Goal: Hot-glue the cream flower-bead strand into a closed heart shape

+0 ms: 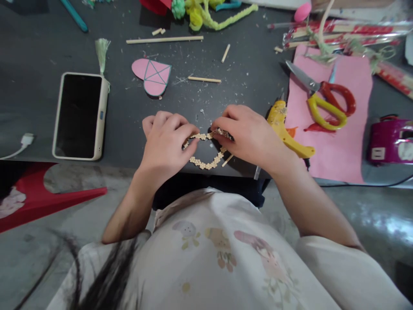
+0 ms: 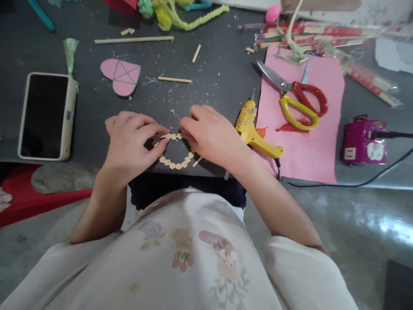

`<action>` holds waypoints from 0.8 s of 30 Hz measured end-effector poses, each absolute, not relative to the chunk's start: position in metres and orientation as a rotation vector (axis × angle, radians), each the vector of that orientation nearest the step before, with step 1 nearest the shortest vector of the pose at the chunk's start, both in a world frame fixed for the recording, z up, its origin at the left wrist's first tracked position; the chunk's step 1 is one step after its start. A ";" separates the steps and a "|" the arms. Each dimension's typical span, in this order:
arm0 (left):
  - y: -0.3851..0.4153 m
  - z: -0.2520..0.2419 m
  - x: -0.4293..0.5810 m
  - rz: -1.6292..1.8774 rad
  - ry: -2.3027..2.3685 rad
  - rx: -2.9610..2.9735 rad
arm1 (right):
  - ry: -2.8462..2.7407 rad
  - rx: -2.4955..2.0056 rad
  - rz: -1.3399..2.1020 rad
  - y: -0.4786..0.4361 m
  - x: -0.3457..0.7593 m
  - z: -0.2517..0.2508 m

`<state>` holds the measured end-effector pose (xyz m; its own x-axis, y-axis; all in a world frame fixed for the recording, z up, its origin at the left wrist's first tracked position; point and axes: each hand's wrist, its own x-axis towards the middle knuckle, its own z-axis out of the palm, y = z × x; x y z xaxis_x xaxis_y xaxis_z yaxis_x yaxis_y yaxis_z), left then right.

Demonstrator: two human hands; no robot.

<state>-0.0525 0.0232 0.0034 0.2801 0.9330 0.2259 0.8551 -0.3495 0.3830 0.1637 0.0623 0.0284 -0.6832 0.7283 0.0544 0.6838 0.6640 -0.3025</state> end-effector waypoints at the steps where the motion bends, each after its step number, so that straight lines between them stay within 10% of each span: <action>1: 0.023 0.003 -0.052 0.619 1.669 2.357 | -2.705 -1.160 0.386 0.062 0.164 0.029; 24: -0.034 0.004 -0.013 0.805 1.734 2.413 | -2.790 -1.001 0.485 0.049 0.203 0.034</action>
